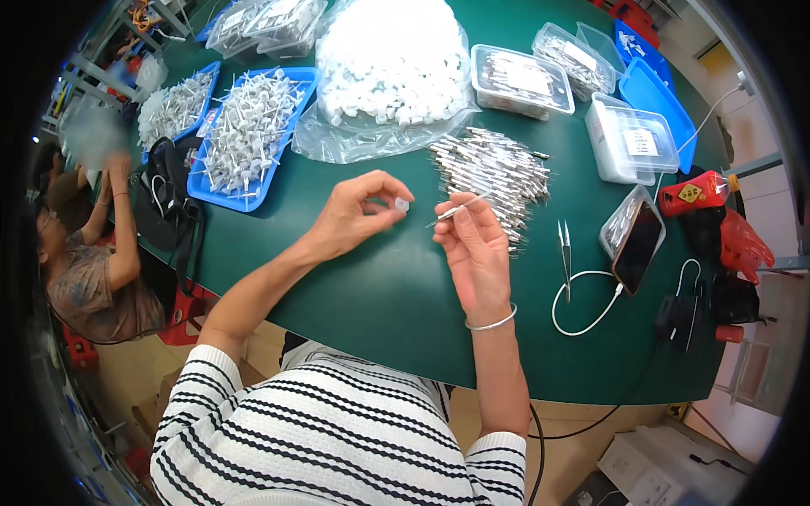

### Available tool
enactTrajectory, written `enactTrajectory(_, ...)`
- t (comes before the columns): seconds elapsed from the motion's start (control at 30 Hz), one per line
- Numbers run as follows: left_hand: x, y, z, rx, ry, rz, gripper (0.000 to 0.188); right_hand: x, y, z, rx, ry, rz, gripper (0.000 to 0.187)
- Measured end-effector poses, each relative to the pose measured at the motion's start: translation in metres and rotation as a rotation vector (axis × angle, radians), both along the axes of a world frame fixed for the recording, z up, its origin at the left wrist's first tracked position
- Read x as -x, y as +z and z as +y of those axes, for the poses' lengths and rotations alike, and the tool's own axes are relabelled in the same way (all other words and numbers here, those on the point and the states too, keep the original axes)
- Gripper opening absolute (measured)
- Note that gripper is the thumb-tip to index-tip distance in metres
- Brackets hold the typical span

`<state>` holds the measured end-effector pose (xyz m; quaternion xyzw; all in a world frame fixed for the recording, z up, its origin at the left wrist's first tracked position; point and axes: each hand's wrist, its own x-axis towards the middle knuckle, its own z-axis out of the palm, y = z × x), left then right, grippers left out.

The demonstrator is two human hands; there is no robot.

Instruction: The person repeatedly picks up small white plastic caps and metal rods from a green workbench. They insert the metal rods into the caps and place the assembled units into a blue tray. The process is repetitive and involves handling small parts with both hands.

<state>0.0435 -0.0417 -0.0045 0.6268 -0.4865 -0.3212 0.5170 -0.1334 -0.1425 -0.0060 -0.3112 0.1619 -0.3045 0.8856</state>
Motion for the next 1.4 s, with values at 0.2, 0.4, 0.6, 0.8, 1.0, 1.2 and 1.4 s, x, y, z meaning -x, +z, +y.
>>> enactTrajectory(0.2, 0.014, -0.001, 0.011, -0.049, -0.084, 0.620, 0.024, -0.010, 0.001, 0.013, -0.021, 0.027, 0.012, 0.016)
enactTrajectory(0.4, 0.009, -0.008, 0.014, -0.041, -0.093, 0.752, 0.028, -0.012, 0.002, 0.015, 0.067, -0.037, 0.066, 0.014)
enactTrajectory(0.6, 0.016, -0.005, 0.017, -0.082, -0.084, 0.705, 0.024, -0.012, -0.002, 0.019, 0.138, -0.104, 0.088, 0.010)
enactTrajectory(0.8, 0.021, -0.001, 0.016, -0.099, -0.072, 0.721, 0.018, -0.013, -0.004, 0.021, 0.220, -0.171, 0.136, 0.010)
enactTrajectory(1.0, 0.020, -0.006, 0.015, -0.099, -0.072, 0.779, 0.017, -0.015, -0.001, 0.025, 0.306, -0.183, 0.139, 0.014)
enactTrajectory(1.2, 0.014, 0.003, 0.016, -0.097, -0.043, 0.870, 0.024, -0.011, 0.000, 0.021, 0.353, -0.224, 0.153, 0.017)
enactTrajectory(1.4, 0.008, -0.005, 0.019, -0.090, -0.074, 0.879, 0.031, -0.014, 0.009, 0.025, 0.487, -0.221, 0.230, 0.015)
